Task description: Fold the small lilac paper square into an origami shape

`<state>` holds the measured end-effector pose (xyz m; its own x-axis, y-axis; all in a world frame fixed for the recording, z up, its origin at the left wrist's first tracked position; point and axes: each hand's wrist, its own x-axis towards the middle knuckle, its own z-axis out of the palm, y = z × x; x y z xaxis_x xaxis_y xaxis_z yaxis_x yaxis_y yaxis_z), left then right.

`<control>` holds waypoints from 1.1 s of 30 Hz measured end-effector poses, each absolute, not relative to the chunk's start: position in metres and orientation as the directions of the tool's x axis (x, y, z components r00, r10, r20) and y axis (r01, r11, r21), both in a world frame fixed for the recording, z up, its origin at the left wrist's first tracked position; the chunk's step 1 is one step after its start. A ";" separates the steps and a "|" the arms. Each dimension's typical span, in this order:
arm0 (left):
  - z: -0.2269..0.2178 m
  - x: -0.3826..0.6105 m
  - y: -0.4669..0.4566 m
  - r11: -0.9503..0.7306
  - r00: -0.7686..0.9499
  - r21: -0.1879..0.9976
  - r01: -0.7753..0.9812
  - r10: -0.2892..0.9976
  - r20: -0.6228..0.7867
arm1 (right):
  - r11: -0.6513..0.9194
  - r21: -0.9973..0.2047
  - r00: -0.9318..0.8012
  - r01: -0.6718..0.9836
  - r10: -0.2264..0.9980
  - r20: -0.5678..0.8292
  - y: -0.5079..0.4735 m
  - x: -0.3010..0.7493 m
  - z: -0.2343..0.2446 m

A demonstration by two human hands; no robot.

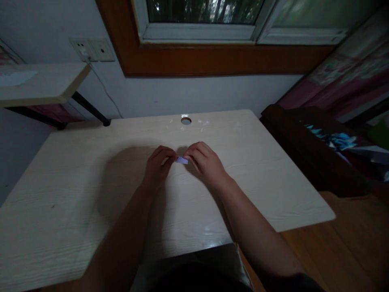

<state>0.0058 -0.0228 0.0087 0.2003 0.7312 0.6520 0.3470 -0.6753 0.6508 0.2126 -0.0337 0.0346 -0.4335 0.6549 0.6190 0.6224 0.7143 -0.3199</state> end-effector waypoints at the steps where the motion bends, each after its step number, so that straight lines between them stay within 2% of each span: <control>1: 0.009 0.006 -0.023 -0.675 0.208 0.656 0.338 0.734 0.647 | 0.712 -0.312 -0.435 0.628 0.655 0.618 -0.034 0.213 0.035; 9: 0.005 0.009 -0.023 -0.707 0.259 0.582 0.402 0.698 0.668 | 0.717 -0.226 -0.498 0.659 0.642 0.583 -0.033 0.213 0.032; 14: 0.004 0.008 -0.023 -0.729 0.260 0.535 0.428 0.666 0.699 | 0.701 -0.214 -0.497 0.681 0.657 0.567 -0.035 0.211 0.034; 25: 0.012 0.007 -0.027 -0.718 0.240 0.629 0.298 0.694 0.678 | 0.735 -0.368 -0.489 0.570 0.663 0.566 -0.034 0.209 0.033; 33: 0.010 0.006 -0.026 -0.650 0.208 0.703 0.289 0.759 0.616 | 0.697 -0.507 -0.462 0.507 0.716 0.524 -0.035 0.207 0.034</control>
